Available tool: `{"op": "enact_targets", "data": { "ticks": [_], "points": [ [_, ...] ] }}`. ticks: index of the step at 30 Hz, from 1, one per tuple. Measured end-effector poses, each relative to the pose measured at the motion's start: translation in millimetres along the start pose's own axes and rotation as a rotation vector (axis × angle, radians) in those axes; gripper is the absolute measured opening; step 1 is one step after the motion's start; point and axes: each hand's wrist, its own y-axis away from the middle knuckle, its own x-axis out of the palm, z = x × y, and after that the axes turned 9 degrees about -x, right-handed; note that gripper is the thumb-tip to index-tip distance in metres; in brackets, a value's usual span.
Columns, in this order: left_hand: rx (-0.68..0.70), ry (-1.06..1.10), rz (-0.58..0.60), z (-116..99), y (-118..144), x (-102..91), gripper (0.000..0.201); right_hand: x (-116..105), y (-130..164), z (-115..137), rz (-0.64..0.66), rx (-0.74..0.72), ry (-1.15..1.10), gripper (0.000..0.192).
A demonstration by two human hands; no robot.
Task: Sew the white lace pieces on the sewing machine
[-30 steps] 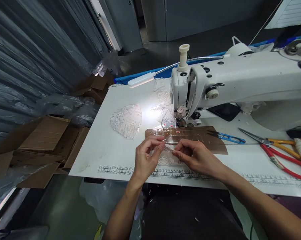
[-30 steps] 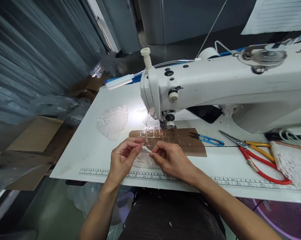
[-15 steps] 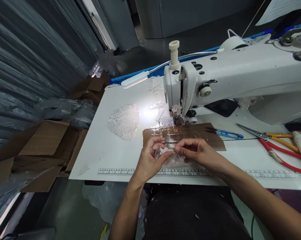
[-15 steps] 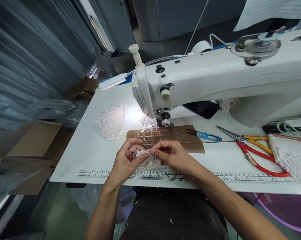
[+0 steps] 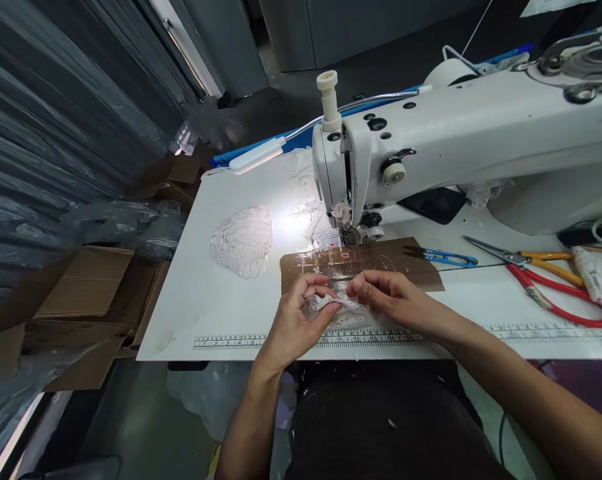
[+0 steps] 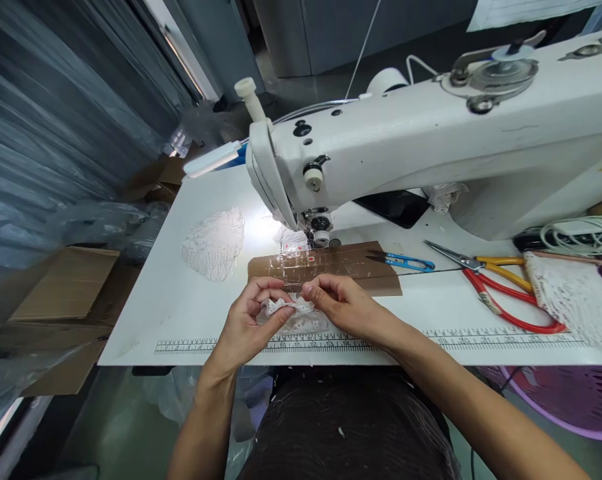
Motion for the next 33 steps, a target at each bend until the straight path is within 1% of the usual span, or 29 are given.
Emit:
{"op": "enact_targets", "data": {
  "ticks": [2, 4, 9, 11, 15, 16, 17, 20, 22, 25, 31, 33],
  "points": [
    [-0.002, -0.011, 0.007, 0, 0, 0.4, 0.034, 0, 1, 0, 0.063, -0.007, 0.006, 0.040],
    [0.000, -0.019, 0.015, 1, -1, 0.8, 0.034, -1, 1, 0, 0.092, -0.015, 0.017, 0.035],
    [0.019, -0.024, 0.027, 3, -3, 2.4, 0.034, 2, 0, -4, 0.074, -0.043, 0.088, 0.032],
    [0.014, -0.018, 0.038, 3, -2, 2.9, 0.034, 4, -1, -8, 0.033, -0.092, 0.141, 0.030],
    [-0.004, 0.006, 0.083, 2, 1, 2.8, 0.036, 7, -1, -10, -0.168, -0.217, 0.216, 0.028],
    [-0.012, 0.010, 0.081, 2, 2, 2.6, 0.036, 7, -1, -9, -0.182, -0.233, 0.218, 0.028],
    [-0.022, 0.011, 0.073, 2, 3, 2.3, 0.036, 6, 1, -7, -0.162, -0.237, 0.220, 0.027],
    [-0.044, -0.009, 0.038, 3, 4, 1.5, 0.035, 2, 7, -2, 0.000, -0.218, 0.274, 0.024],
    [-0.040, -0.021, 0.031, 4, 4, 1.4, 0.035, 1, 10, 1, 0.058, -0.220, 0.339, 0.021],
    [-0.011, -0.033, 0.039, 4, 3, 1.8, 0.034, 3, 12, 4, 0.047, -0.233, 0.398, 0.017],
    [0.020, -0.040, 0.056, 4, 5, 2.4, 0.035, 12, 9, 2, 0.047, -0.154, 0.415, 0.016],
    [0.027, -0.032, 0.075, 5, 5, 2.5, 0.035, 13, 9, 0, 0.013, -0.176, 0.455, 0.014]
  ]
}}
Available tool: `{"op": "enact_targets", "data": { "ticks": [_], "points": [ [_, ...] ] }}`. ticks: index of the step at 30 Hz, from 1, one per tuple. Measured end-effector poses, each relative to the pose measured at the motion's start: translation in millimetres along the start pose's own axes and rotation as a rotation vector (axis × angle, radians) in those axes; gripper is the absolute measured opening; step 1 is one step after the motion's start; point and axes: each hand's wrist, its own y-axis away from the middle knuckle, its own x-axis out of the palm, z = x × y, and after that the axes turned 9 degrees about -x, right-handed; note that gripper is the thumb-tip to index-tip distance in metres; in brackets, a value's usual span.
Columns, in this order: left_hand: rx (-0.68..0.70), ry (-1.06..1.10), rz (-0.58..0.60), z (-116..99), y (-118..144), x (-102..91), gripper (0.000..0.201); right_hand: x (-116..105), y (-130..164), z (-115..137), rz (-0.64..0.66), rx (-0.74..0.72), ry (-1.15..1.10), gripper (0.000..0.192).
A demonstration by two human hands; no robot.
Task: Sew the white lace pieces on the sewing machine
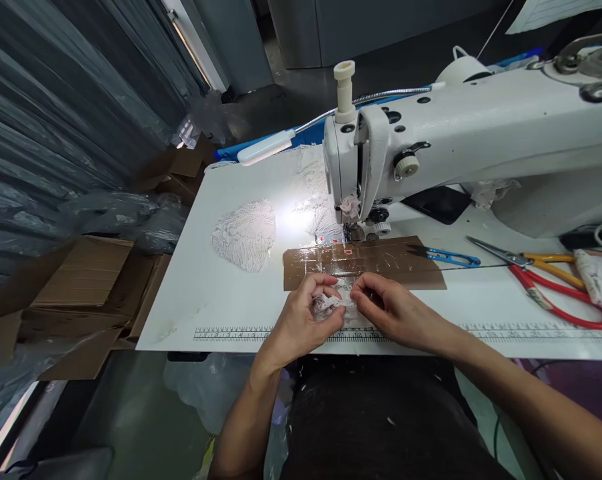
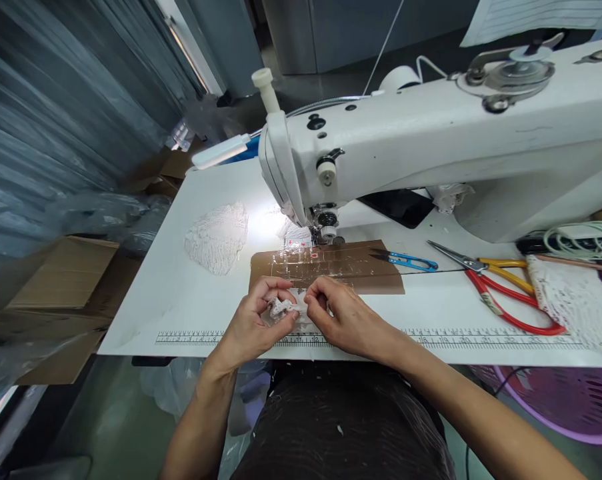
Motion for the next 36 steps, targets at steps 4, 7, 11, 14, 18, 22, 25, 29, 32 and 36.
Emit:
{"op": "enact_targets", "data": {
  "ticks": [4, 7, 11, 14, 18, 22, 25, 29, 32, 36],
  "points": [
    [0.013, 0.015, 0.042, 1, 0, 0.2, 0.035, -3, 0, -6, -0.138, -0.027, 0.053, 0.017],
    [0.011, 0.028, 0.043, 2, 0, -0.4, 0.035, -10, 1, -9, -0.089, -0.024, -0.029, 0.023],
    [0.004, 0.057, 0.051, 1, 0, -1.1, 0.035, -17, 2, -9, 0.135, 0.048, -0.215, 0.033],
    [0.006, 0.075, 0.061, 0, 0, -0.8, 0.034, -14, 1, -8, 0.176, 0.078, -0.301, 0.032],
    [0.002, 0.084, 0.077, -1, 0, -0.3, 0.034, -7, -5, -9, 0.143, 0.075, -0.420, 0.034],
    [-0.017, 0.089, 0.078, 0, 2, -0.2, 0.034, -7, -7, -12, 0.139, 0.080, -0.478, 0.040],
    [-0.014, 0.093, 0.054, -1, 1, -0.2, 0.034, -6, -5, -14, 0.135, 0.064, -0.414, 0.035],
    [-0.029, 0.108, 0.058, -2, -3, 1.4, 0.039, 4, 2, -9, 0.046, -0.012, -0.242, 0.023],
    [-0.048, 0.148, 0.060, -2, -3, 3.1, 0.038, 15, 5, -4, -0.083, -0.172, -0.015, 0.016],
    [-0.006, 0.265, 0.182, -4, 5, 2.5, 0.040, 21, 5, -10, -0.387, -0.375, 0.407, 0.010]
  ]
}}
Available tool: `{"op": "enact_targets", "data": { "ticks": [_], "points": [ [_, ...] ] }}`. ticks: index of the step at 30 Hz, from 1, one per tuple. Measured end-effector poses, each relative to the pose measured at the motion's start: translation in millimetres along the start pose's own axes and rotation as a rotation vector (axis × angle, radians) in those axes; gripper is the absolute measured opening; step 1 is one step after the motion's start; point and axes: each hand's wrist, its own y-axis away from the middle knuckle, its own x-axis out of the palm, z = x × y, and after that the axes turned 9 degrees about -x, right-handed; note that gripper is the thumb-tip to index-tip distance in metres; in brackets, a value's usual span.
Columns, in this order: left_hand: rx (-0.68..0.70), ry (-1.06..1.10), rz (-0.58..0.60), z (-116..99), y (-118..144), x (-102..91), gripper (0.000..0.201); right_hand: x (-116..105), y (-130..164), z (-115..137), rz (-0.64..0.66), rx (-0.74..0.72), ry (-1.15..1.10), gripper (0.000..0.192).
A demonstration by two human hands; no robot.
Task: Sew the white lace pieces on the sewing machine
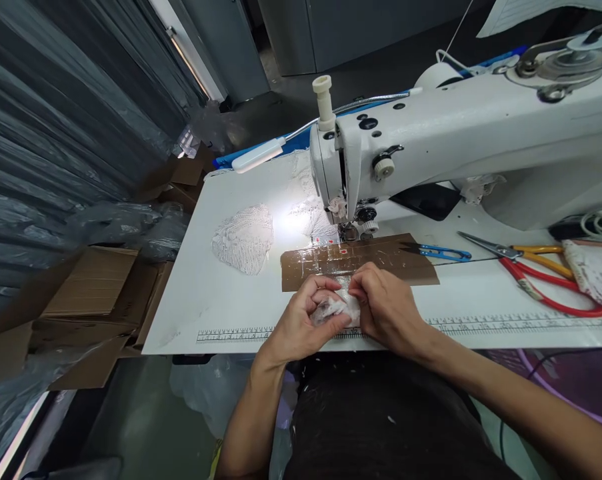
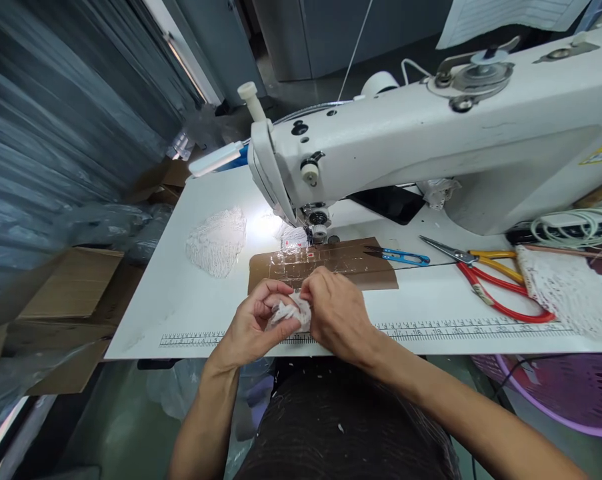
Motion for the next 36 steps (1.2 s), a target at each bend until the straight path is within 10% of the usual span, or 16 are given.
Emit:
{"op": "enact_targets", "data": {
  "ticks": [16, 36],
  "points": [
    [-0.043, -0.116, -0.143, 5, -6, -7.4, 0.040, -26, -16, -17, 0.545, 0.420, -0.679, 0.034],
    [0.036, 0.121, -0.551, 5, -16, -1.8, 0.035, -15, -25, -1, 0.437, 0.276, -0.403, 0.026]
  ]
}}
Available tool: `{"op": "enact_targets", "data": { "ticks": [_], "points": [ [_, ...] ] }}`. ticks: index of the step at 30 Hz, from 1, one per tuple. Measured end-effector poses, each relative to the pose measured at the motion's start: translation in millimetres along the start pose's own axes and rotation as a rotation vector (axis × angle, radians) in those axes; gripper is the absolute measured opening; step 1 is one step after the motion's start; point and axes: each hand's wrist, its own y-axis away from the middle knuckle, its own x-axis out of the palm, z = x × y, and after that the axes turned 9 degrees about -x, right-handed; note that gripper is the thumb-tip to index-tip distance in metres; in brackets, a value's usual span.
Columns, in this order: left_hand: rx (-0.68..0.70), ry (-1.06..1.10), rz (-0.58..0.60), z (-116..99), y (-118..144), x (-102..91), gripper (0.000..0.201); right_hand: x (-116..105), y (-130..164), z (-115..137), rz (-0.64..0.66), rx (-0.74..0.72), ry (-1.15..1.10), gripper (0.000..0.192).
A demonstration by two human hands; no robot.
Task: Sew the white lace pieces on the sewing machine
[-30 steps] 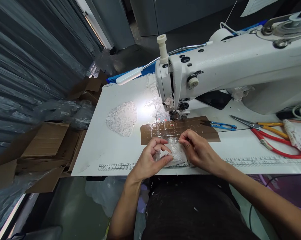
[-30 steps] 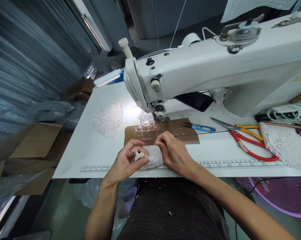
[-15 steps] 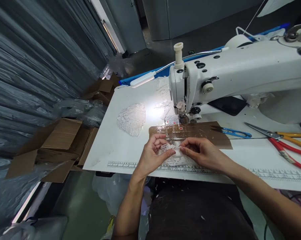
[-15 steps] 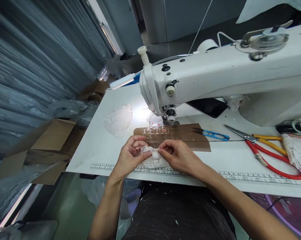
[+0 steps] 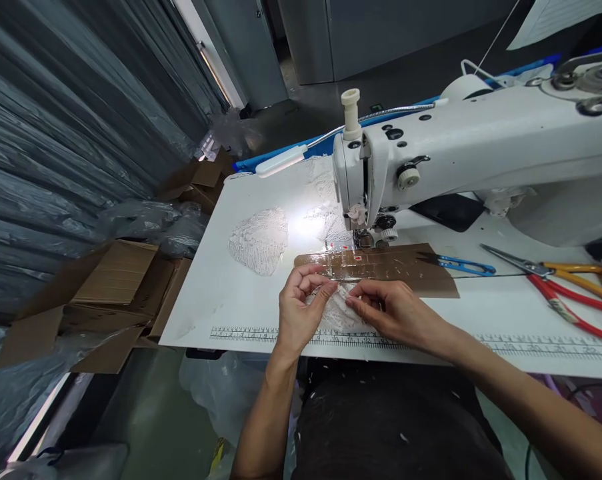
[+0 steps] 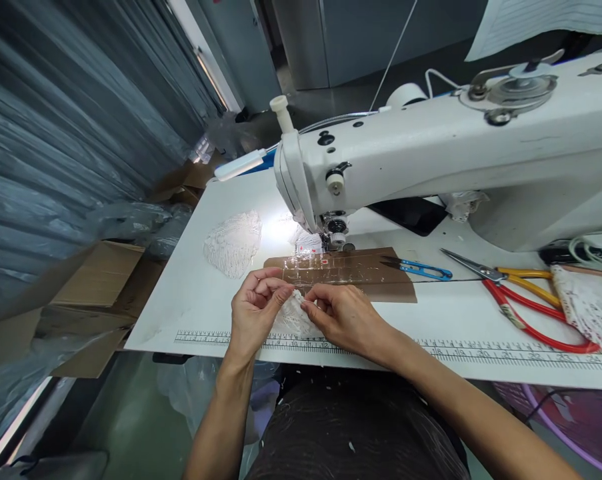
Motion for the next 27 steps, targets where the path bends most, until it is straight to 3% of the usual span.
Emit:
{"op": "enact_targets", "data": {
  "ticks": [4, 7, 12, 20, 24, 27],
  "points": [
    [0.100, 0.003, -0.149, 0, 2, 6.8, 0.032, 7, 11, 5, -0.009, -0.187, -0.028, 0.025],
    [0.191, 0.018, -0.245, -1, 1, 9.5, 0.029, 11, 17, 3, -0.034, -0.207, -0.094, 0.026],
    [0.109, 0.007, -0.019, -3, -1, 10.0, 0.034, 3, 13, -2, -0.047, -0.018, 0.013, 0.031],
    [0.084, -0.056, 0.058, -1, -3, 4.9, 0.041, -2, 1, -2, -0.111, -0.042, -0.116, 0.030],
    [0.073, -0.247, 0.178, -1, -4, -0.3, 0.026, -1, 0, -1, -0.129, -0.051, -0.129, 0.028],
    [0.135, -0.238, 0.149, -3, -4, -0.1, 0.019, -3, 1, -4, -0.123, -0.018, -0.174, 0.027]
  ]
}}
